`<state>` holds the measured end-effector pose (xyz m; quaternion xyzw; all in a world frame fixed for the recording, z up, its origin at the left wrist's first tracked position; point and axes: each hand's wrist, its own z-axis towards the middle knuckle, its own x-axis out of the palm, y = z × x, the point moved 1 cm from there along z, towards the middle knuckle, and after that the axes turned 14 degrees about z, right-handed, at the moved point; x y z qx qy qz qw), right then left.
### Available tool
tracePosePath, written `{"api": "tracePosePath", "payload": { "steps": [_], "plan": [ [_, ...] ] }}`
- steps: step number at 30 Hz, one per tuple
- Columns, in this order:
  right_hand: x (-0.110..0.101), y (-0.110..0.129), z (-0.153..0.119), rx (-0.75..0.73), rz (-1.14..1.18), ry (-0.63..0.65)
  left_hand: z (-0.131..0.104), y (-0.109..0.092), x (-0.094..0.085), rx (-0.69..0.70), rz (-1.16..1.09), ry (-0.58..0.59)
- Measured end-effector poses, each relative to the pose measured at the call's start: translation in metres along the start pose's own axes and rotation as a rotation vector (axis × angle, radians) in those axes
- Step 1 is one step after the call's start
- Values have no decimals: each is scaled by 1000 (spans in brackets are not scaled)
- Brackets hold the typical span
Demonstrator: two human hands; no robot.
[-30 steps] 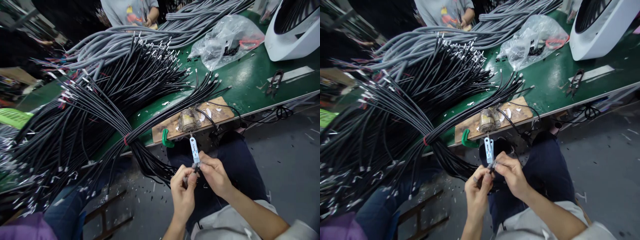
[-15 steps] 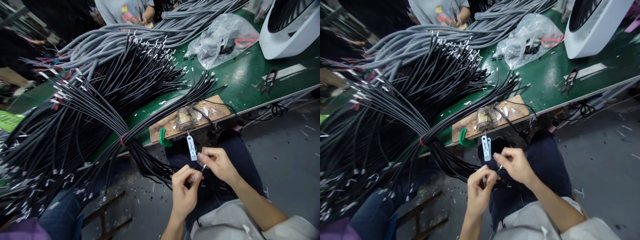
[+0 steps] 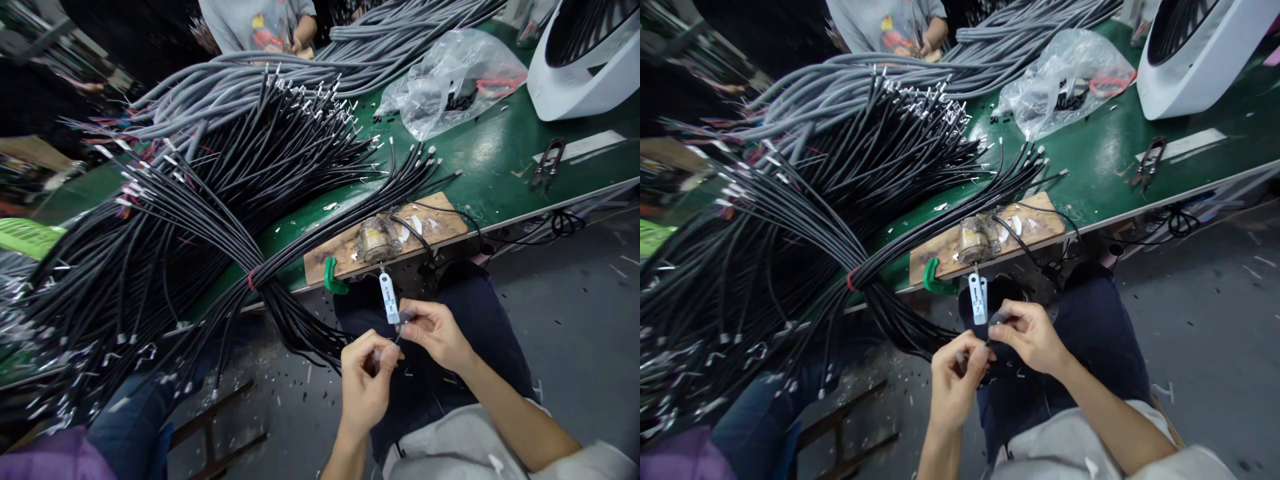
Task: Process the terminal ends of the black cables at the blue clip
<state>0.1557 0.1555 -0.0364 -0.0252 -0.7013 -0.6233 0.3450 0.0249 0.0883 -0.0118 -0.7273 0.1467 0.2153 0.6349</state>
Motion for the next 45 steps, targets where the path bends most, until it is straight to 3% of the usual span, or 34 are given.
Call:
{"api": "tracePosePath", "payload": {
  "steps": [2, 6, 8, 11, 14, 16, 20, 24, 27, 37, 41, 45],
  "plan": [
    [-7, 4, -1, 2, -197, -9, -1, -5, 0, 93, 166, -39],
    [-26, 11, 2, 151, -441, 109, -1, -5, 3, 167, 235, 70],
    [-33, 13, 5, 193, -412, 81, 0, -3, 5, 150, 220, 92],
    [-34, 16, 7, 88, -237, 30, 0, 0, 6, 105, 177, 73],
    [-25, 12, 3, -40, -110, 210, 0, 2, 5, 53, 78, 54],
    [-19, 6, -1, -43, -62, 243, 0, 4, 4, 8, -7, 70],
    [-13, -5, -4, 69, 141, 117, 0, 5, 1, 4, -38, 59],
    [-16, -6, -3, 107, 209, 94, 1, 0, 0, 86, 25, -91],
    [-18, -3, -4, 105, 106, 63, 1, -4, 2, 140, 85, -203],
    [2, 15, -16, -347, -565, -79, -5, -3, 20, 301, 391, -443],
    [10, 5, -19, -549, -619, -189, -5, -7, 21, 237, 376, -408],
    [9, -4, -15, -425, -286, -206, -3, -6, 16, 137, 264, -300]
  ]
}}
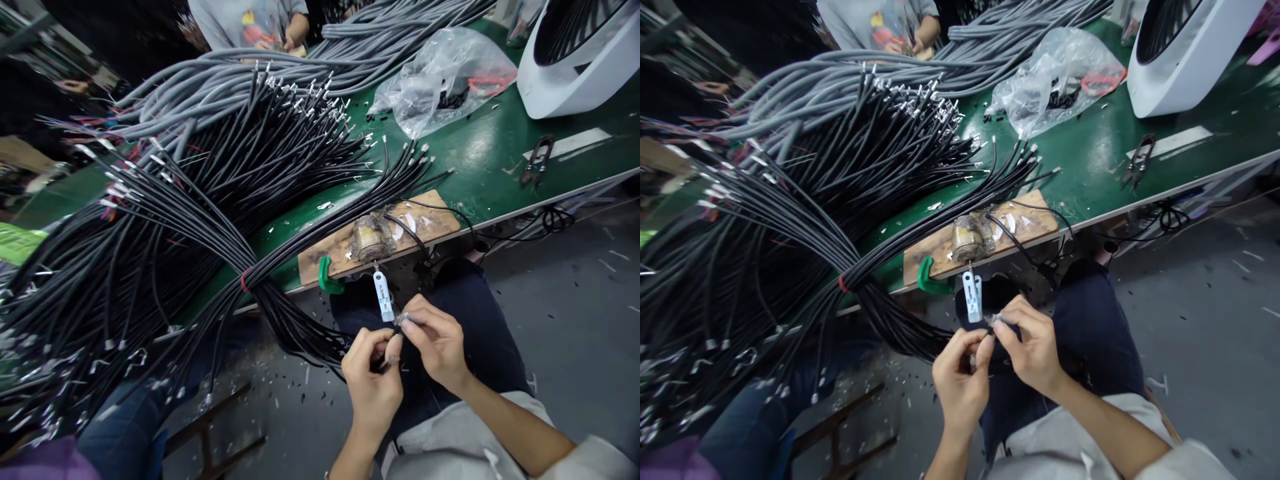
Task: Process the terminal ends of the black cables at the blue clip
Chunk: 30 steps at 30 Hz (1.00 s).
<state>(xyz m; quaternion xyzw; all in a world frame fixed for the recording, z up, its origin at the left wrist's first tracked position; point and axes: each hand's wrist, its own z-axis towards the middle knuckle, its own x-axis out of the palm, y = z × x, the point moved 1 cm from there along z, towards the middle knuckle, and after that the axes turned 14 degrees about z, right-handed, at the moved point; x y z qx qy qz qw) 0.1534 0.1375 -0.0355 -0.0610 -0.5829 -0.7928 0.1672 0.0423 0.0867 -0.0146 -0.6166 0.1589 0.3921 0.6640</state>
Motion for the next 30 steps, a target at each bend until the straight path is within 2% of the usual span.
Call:
{"api": "tracePosePath", "payload": {
  "steps": [2, 4, 6, 9, 11, 13, 15, 18, 19, 21, 23, 26, 28, 30],
  "plan": [
    [-1, -3, 3, 70, 102, -4, 2, 2, -2, -26, -36, 51],
    [-2, -3, 5, 56, 75, 10, 4, 5, -2, -46, -63, 113],
    [-4, 0, 3, -79, -104, 7, 5, 6, -1, -48, -57, 133],
    [-6, 7, -2, -373, -413, 11, 6, 5, 2, 2, 19, 68],
    [-9, 11, -3, -432, -397, 36, 7, 5, 4, 4, 38, 77],
    [-15, 12, 0, -322, -254, 16, 8, 5, 4, -39, -10, 151],
    [-22, 9, 7, -82, -71, 11, 10, 6, 2, -70, -91, 226],
    [-26, 1, 15, 331, 245, 180, 11, 6, -3, -67, -174, 295],
    [-26, -1, 16, 422, 335, 216, 11, 6, -4, -69, -183, 304],
    [-21, -4, 14, 492, 431, 158, 10, 7, -4, -89, -183, 280],
    [-13, -7, 9, 492, 508, 6, 9, 9, -2, -114, -184, 209],
    [2, -12, -1, 586, 771, -121, 8, 11, 1, -123, -221, 134],
    [8, -16, -5, 683, 948, -112, 9, 13, 2, -111, -267, 158],
    [8, -18, -5, 688, 991, -50, 10, 14, 0, -96, -315, 222]
  ]
}}
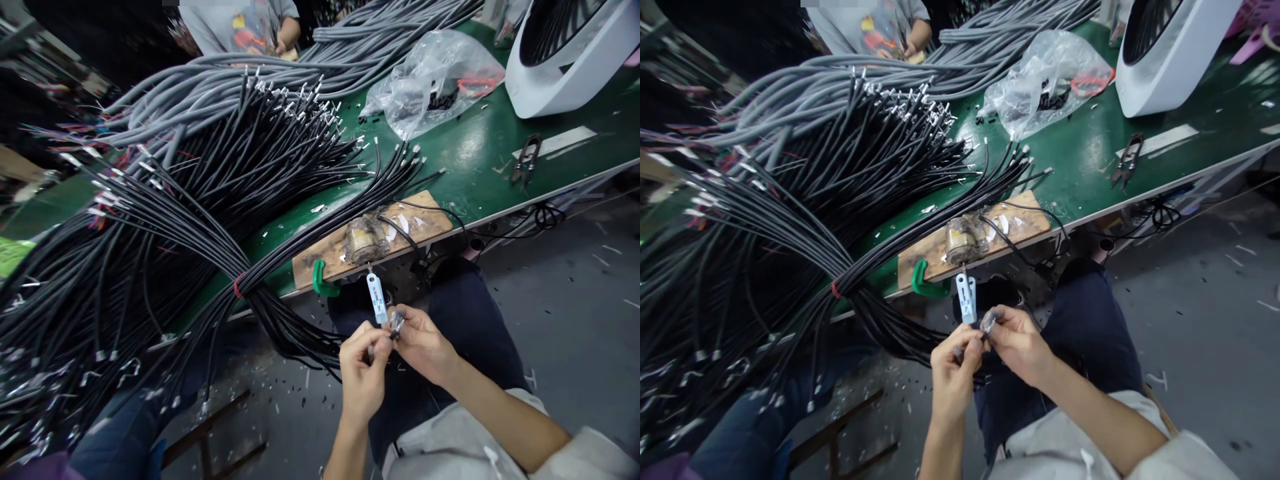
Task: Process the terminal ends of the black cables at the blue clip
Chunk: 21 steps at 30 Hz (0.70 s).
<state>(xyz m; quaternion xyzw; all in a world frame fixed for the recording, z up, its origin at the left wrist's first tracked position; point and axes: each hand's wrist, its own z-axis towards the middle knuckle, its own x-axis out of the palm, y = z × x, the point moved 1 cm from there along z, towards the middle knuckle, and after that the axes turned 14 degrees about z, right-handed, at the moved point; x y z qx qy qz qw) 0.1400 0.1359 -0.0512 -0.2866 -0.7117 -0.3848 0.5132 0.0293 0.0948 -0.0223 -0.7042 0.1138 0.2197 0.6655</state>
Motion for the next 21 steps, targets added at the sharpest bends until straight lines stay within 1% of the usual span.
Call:
{"api": "tracePosePath", "payload": {
  "steps": [1, 4, 6, 7, 8, 10, 11, 12, 13, 14, 15, 16, 17, 18, 19, 21],
  "plan": [
    [-1, 2, 1, -19, -45, 36, 0, -1, -2, -2, -22, 39],
    [-1, 14, 2, -155, -262, 136, 0, -5, -7, -58, -104, 151],
    [2, 20, 2, -211, -383, 161, -1, -7, -8, -123, -163, 197],
    [3, 21, 1, -227, -425, 144, -2, -8, -8, -147, -172, 199],
    [5, 21, -1, -246, -463, 103, -3, -8, -6, -163, -159, 172],
    [7, 16, -5, -327, -556, -26, -6, -9, -3, -158, -82, 57],
    [8, 13, -8, -408, -629, -91, -8, -9, 0, -142, -29, -12],
    [8, 10, -10, -516, -721, -128, -9, -9, 2, -122, 20, -83],
    [9, 6, -13, -650, -821, -124, -11, -9, 5, -100, 60, -141],
    [9, 4, -16, -787, -915, -81, -12, -9, 7, -80, 90, -186],
    [9, 1, -17, -906, -987, -11, -12, -9, 8, -66, 108, -216],
    [9, -1, -18, -986, -1028, 68, -12, -8, 8, -61, 115, -238],
    [9, -1, -19, -1008, -1039, 126, -12, -8, 8, -65, 109, -249],
    [8, -1, -18, -978, -1022, 136, -11, -6, 7, -76, 95, -247],
    [8, 0, -17, -900, -982, 102, -11, -5, 6, -91, 76, -236],
    [8, 3, -13, -661, -865, 21, -10, -3, 3, -114, 44, -193]
  ]
}}
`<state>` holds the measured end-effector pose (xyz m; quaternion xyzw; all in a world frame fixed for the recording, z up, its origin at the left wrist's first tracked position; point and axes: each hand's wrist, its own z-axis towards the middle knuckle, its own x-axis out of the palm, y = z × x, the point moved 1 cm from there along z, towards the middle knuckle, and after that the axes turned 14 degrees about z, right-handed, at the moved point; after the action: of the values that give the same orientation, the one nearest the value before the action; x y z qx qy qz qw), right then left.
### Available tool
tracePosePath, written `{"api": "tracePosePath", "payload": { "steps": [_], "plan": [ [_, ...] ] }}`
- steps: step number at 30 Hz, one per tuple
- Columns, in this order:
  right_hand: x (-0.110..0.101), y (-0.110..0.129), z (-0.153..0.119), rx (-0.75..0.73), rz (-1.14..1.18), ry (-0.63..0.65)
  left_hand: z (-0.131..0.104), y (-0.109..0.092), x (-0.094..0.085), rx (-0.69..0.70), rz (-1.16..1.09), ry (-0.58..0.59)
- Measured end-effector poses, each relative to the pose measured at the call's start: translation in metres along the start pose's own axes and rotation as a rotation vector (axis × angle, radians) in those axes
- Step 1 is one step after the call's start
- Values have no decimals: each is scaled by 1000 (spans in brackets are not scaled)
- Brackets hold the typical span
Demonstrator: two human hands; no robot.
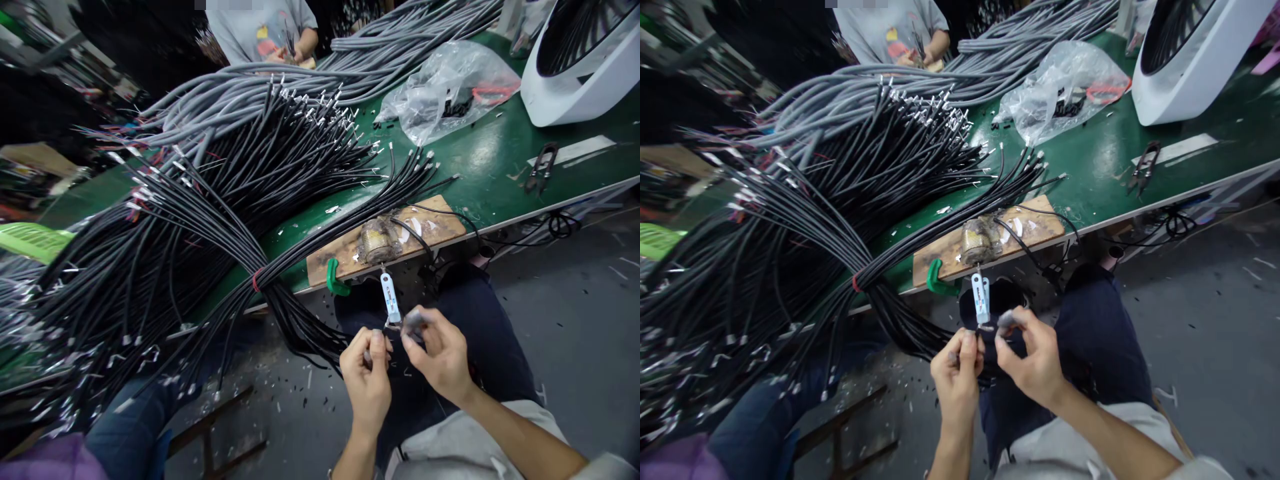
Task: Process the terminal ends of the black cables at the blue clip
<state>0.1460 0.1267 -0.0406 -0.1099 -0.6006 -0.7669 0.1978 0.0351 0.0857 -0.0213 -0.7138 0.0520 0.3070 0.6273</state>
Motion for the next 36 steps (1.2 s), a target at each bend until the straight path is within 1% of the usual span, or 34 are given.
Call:
{"api": "tracePosePath", "payload": {
  "steps": [1, 2, 3, 4, 6, 7, 8, 9, 10, 11, 12, 13, 14, 15, 18, 20, 23, 25, 26, 28, 30, 33, 36],
  "plan": [
    [0, 0, 3, 115, 43, 26, 1, 1, -1, -1, -4, 24],
    [0, 2, 6, 191, 51, 74, 1, 1, -1, 4, -3, 42],
    [-1, 4, 9, 211, 20, 134, 2, 1, -2, 14, 5, 52],
    [-2, 6, 12, 186, -47, 187, 2, 0, -3, 25, 17, 55],
    [-5, 10, 19, 86, -195, 239, 6, -2, -7, 42, 41, 79],
    [-7, 11, 21, 65, -214, 262, 9, -3, -9, 51, 43, 125],
    [-8, 11, 22, 93, -167, 294, 13, -4, -12, 71, 36, 193],
    [-9, 8, 22, 186, -47, 317, 17, -5, -14, 104, 19, 271],
    [-9, 5, 22, 321, 115, 324, 21, -7, -16, 149, -8, 336],
    [-9, 1, 20, 462, 283, 309, 24, -7, -18, 202, -42, 375],
    [-8, -3, 18, 586, 425, 275, 27, -7, -19, 252, -76, 379],
    [-8, -7, 17, 681, 521, 233, 29, -7, -18, 290, -105, 353],
    [-8, -11, 16, 743, 565, 203, 30, -6, -17, 311, -126, 313],
    [-8, -14, 16, 772, 567, 193, 30, -5, -15, 318, -136, 271],
    [-14, -16, 28, 807, 522, 212, 25, -2, -7, 308, -107, 175],
    [-18, -12, 42, 789, 476, 199, 21, -2, -5, 299, -89, 126],
    [-16, -1, 67, 656, 368, 124, 16, -6, -8, 276, -119, 68],
    [-7, 5, 79, 578, 329, 123, 15, -7, -12, 277, -179, 33],
    [-2, 7, 83, 576, 343, 146, 16, -7, -14, 282, -213, 17],
    [8, 7, 84, 621, 430, 178, 18, -6, -16, 292, -264, -10],
    [15, 4, 81, 667, 555, 154, 23, -4, -15, 294, -270, -15],
    [18, -3, 74, 695, 714, 112, 29, -2, -11, 278, -242, 20],
    [18, -8, 68, 742, 812, 161, 31, -5, -8, 241, -223, 86]
  ]
}}
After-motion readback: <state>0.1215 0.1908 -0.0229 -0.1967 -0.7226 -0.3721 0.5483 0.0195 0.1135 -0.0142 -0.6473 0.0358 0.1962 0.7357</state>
